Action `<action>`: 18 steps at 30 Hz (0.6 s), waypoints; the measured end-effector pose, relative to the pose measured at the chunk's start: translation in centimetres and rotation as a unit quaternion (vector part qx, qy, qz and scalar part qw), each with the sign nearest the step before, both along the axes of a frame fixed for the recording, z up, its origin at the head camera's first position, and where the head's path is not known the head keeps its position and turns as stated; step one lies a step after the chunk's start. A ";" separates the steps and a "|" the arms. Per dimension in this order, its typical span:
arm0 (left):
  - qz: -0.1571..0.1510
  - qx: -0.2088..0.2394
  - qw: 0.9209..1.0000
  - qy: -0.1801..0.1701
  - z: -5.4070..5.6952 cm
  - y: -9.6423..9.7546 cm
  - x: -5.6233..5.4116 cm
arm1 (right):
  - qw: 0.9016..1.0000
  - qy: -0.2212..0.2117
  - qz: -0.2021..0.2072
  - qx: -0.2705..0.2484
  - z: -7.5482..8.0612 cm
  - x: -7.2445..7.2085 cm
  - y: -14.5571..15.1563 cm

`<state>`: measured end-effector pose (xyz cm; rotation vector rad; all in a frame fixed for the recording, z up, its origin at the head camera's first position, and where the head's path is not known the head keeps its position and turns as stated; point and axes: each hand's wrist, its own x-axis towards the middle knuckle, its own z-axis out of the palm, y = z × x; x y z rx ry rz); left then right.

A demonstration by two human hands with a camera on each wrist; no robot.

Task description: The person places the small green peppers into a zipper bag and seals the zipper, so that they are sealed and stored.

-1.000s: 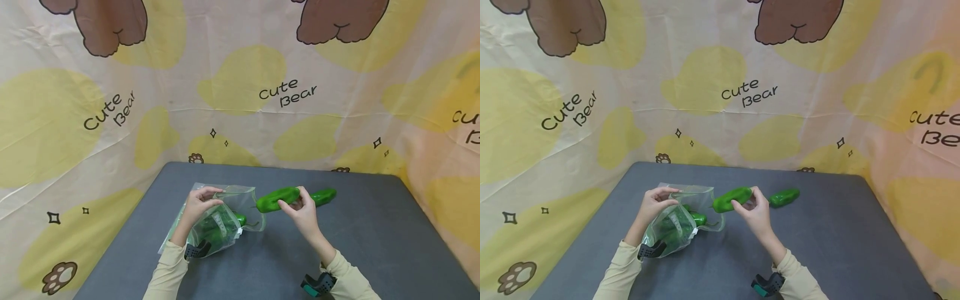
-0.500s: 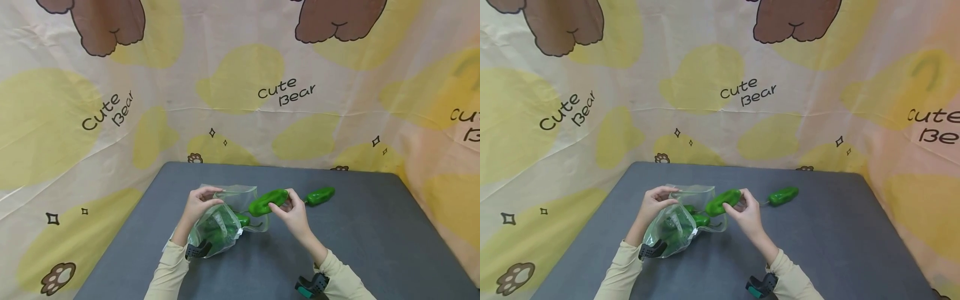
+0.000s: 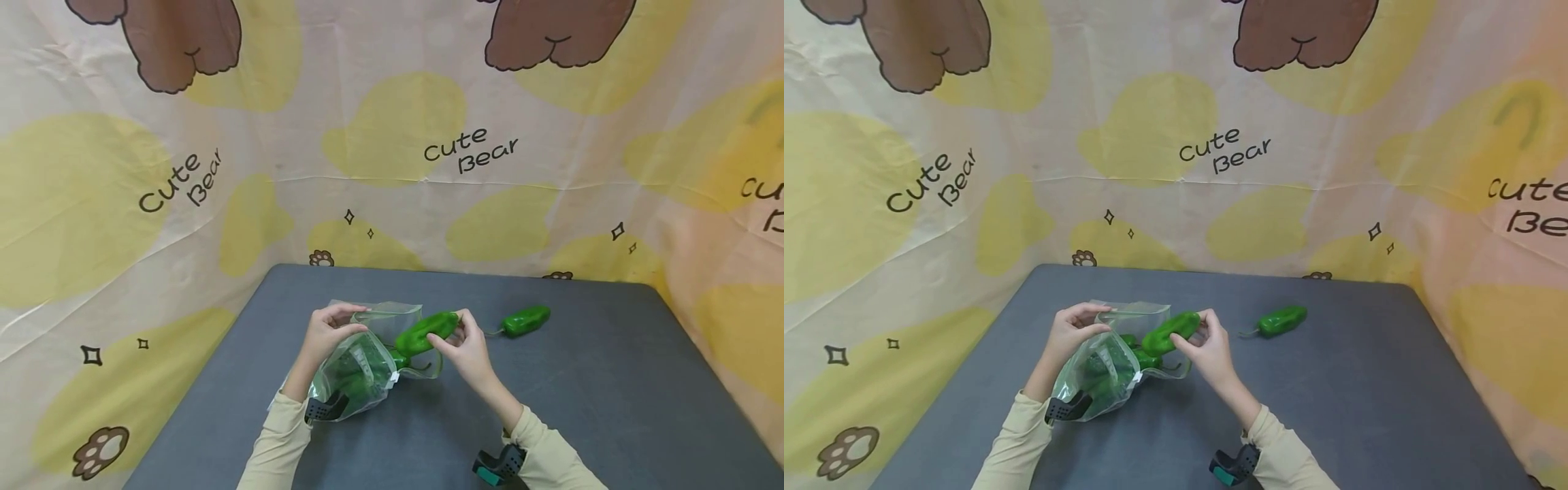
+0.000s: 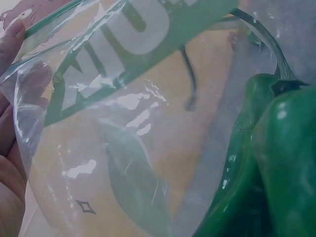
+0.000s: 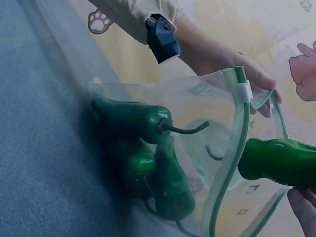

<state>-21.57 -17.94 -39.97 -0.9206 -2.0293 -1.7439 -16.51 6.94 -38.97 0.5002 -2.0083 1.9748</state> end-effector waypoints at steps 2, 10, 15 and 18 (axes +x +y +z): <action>0.000 -0.001 1.000 0.002 -0.1 0.0 0.0 | 1.000 -0.008 -0.001 0.005 -0.1 0.0 -0.1; -0.010 0.006 1.000 0.005 -0.1 0.1 -0.1 | 1.000 -0.017 0.002 0.009 -0.4 0.0 -0.6; -0.002 0.006 1.000 0.001 0.0 0.2 -0.1 | 1.000 -0.002 0.017 0.001 -0.4 0.0 -0.6; 0.014 0.008 1.000 -0.010 0.1 0.4 0.1 | 1.000 0.006 0.009 0.002 -0.5 0.1 -0.7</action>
